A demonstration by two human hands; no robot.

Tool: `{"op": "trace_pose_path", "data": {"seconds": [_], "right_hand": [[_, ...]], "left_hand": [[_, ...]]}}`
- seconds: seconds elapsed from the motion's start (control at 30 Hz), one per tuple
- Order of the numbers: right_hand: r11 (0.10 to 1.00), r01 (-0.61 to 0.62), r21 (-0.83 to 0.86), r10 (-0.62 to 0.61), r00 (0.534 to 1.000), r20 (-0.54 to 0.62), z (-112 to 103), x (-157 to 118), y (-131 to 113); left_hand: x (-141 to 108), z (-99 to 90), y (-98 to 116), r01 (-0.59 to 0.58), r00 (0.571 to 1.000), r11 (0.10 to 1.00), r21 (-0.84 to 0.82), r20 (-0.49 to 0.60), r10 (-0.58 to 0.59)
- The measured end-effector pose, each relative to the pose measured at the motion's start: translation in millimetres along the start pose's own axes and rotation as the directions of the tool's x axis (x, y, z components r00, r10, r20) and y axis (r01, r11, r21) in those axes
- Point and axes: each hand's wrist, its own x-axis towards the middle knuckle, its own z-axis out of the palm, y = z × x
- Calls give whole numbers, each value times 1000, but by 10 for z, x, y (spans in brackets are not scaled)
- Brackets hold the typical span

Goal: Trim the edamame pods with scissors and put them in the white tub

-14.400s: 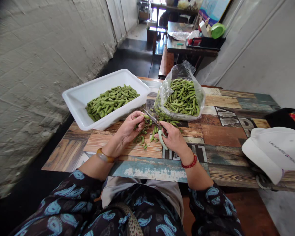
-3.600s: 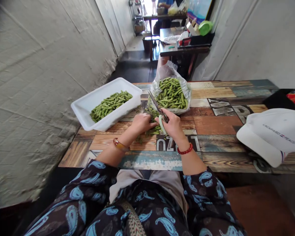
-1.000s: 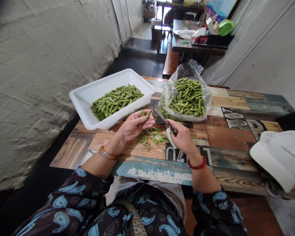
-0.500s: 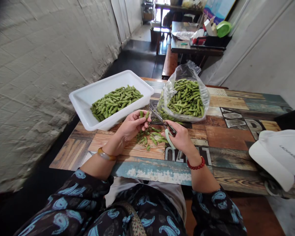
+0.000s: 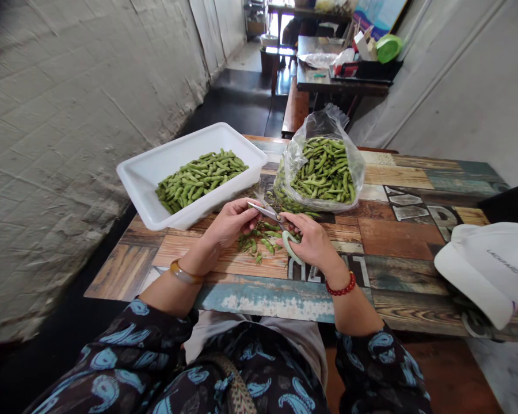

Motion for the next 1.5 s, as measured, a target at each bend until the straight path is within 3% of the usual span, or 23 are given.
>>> {"op": "trace_pose_path", "data": {"seconds": [0.4, 0.7, 0.77, 0.97, 1.17, 1.5], "right_hand": [[999, 30, -28, -29, 1000, 11, 22, -16, 21], [999, 9, -43, -10, 999, -36, 59, -30, 95], [998, -31, -45, 28, 997, -78, 66, -24, 112], [993, -120, -12, 117, 981, -155, 77, -11, 129], [993, -117, -1, 116, 985, -129, 88, -11, 111], [993, -117, 6, 117, 985, -126, 97, -6, 104]], "left_hand": [[-12, 3, -4, 37, 998, 999, 11, 53, -37], [-17, 0, -22, 148, 971, 989, -21, 195, -141], [-4, -3, -34, 155, 975, 983, -103, 173, -136], [57, -44, -44, 57, 995, 941, -332, -61, -82], [38, -27, 8, 63, 994, 912, -405, -52, -92], [42, -45, -11, 81, 995, 942, -327, -28, -95]]}}
